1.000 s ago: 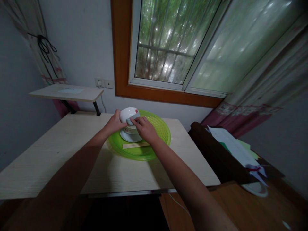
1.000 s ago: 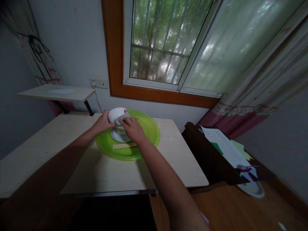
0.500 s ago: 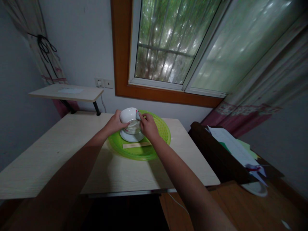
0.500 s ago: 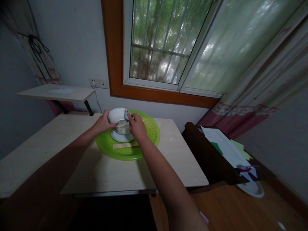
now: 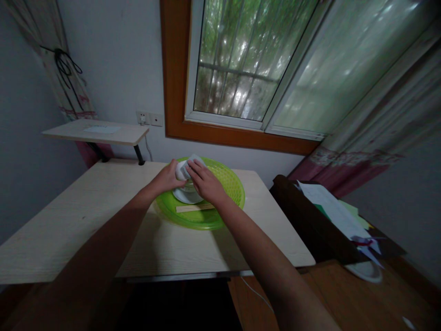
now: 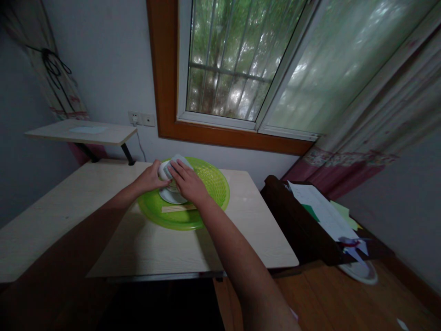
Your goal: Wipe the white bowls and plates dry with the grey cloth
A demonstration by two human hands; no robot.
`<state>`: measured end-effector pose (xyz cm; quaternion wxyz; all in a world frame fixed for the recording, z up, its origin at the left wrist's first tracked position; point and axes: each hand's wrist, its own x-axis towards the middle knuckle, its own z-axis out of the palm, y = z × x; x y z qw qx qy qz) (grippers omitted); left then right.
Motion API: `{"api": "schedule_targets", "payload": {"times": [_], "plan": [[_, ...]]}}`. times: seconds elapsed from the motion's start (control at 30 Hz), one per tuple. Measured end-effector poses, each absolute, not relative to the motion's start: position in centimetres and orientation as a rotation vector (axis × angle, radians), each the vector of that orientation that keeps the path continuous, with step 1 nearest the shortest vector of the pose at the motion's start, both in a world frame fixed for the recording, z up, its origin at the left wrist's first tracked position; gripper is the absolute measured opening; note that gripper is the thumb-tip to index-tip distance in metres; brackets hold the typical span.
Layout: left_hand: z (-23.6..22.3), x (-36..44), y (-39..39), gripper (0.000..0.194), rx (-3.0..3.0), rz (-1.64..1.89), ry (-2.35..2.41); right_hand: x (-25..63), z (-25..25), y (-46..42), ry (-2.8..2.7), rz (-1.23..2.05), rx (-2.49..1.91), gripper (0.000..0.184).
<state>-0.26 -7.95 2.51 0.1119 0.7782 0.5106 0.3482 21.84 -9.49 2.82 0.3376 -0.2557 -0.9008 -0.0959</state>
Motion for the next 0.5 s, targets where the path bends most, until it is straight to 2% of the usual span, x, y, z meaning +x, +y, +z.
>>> {"api": "schedule_targets", "payload": {"times": [0.27,0.5], "plan": [[2.5,-0.2,-7.9,0.055,2.307,1.037,1.490,21.6,2.8,-9.3,-2.313,-0.207,-0.666,0.052],[2.8,-0.3,-8.1,0.062,2.301,1.002,1.539,22.7,2.0,-8.0,-2.045,0.054,-0.861,0.050]]}}
